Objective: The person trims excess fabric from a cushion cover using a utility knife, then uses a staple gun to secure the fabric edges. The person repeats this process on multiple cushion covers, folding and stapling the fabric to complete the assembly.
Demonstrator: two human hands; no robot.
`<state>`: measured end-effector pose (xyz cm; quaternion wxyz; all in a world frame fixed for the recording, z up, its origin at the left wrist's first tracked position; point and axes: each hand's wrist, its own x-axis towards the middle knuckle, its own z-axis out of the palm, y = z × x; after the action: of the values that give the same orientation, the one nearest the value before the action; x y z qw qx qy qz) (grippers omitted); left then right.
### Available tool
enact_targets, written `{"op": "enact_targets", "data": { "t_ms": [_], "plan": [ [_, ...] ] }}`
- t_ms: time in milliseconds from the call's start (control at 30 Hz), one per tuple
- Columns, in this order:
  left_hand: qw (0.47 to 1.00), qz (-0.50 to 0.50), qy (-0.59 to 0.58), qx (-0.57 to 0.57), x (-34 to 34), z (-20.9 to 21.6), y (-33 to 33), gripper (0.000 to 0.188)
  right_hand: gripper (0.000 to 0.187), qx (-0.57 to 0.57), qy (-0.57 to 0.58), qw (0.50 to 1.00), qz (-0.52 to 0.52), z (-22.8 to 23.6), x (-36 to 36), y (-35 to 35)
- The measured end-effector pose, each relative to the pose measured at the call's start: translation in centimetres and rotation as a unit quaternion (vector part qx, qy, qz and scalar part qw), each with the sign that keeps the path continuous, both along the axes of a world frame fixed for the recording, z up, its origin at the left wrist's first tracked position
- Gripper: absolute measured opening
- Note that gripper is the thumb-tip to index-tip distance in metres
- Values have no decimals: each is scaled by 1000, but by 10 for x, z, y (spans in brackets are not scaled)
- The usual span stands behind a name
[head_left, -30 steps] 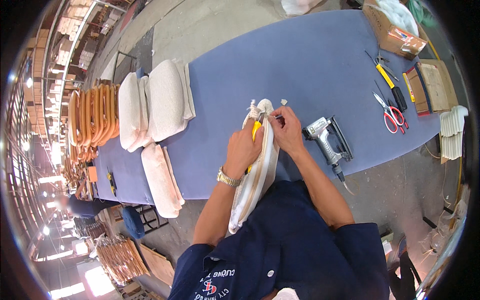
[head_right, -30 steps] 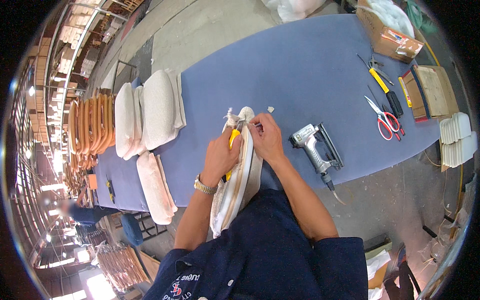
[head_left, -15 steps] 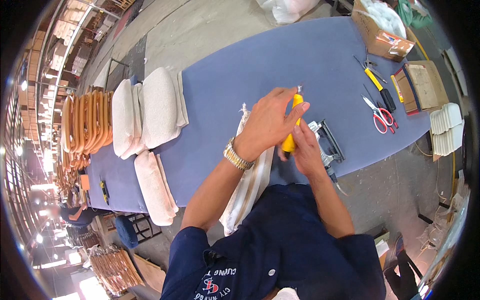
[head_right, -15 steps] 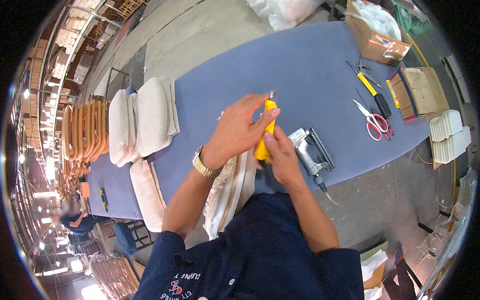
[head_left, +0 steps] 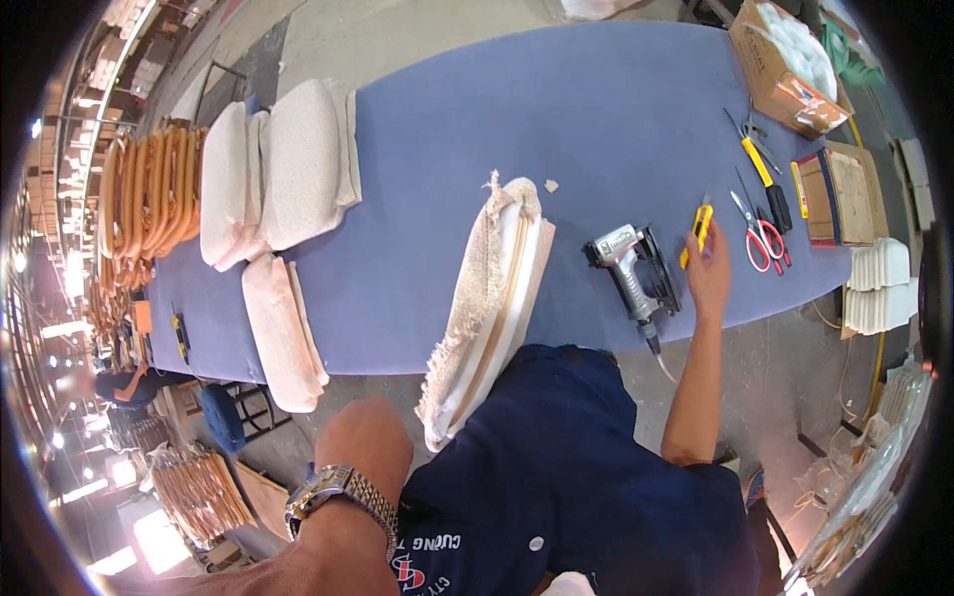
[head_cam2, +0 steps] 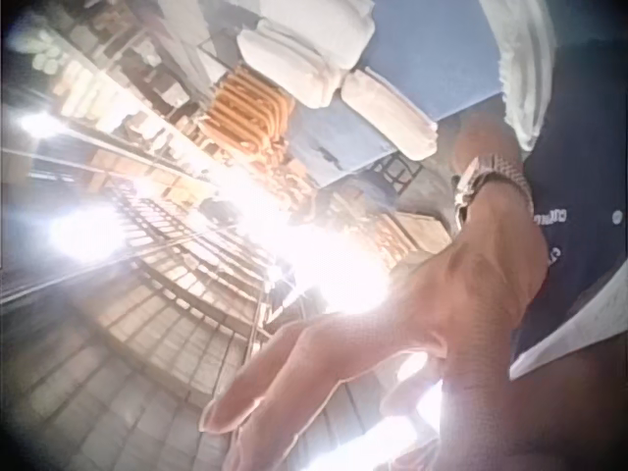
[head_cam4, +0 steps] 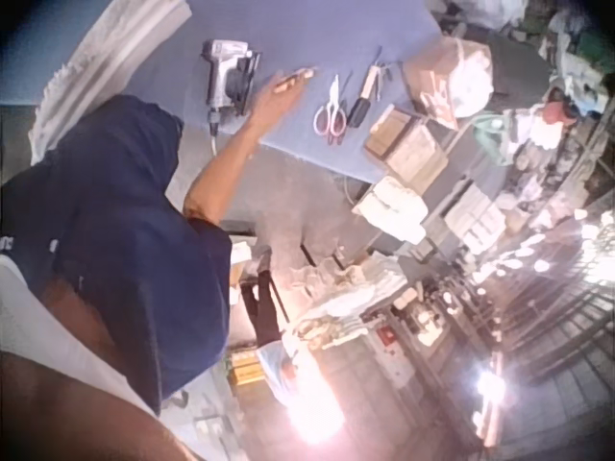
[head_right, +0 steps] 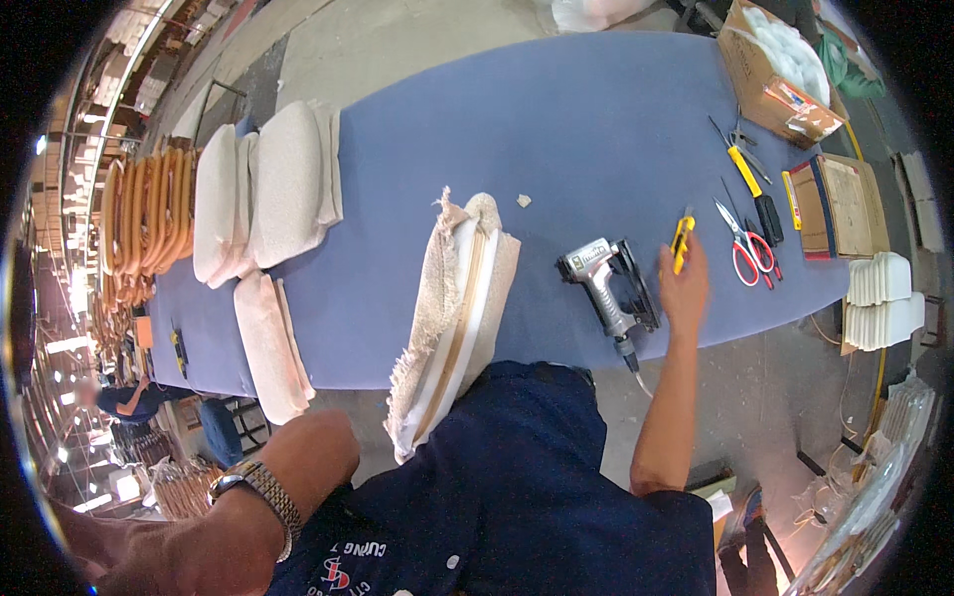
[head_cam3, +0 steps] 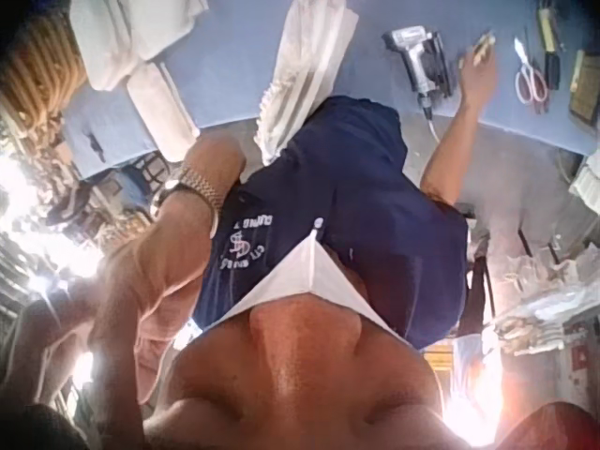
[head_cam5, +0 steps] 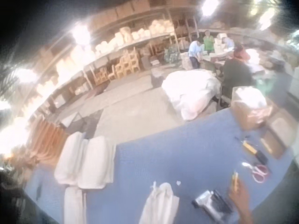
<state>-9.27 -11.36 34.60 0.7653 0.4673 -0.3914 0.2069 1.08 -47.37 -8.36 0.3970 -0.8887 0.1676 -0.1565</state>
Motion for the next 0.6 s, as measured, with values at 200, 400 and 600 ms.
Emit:
{"op": "enact_targets", "data": {
  "t_ms": [200, 400, 600],
  "plan": [
    [1000, 27, 0, 15, -7, -15, 10, 77, 47, 146, -10, 964, 220, 83, 28, 108],
    [998, 55, 0, 42, -7, -16, 8, 75, 48, 143, -69, 908, 388, 116, 69, 168],
    [994, 98, 6, 50, -7, -31, 22, 73, 41, 121, 65, 860, 492, 116, 96, 193]
  ]
}}
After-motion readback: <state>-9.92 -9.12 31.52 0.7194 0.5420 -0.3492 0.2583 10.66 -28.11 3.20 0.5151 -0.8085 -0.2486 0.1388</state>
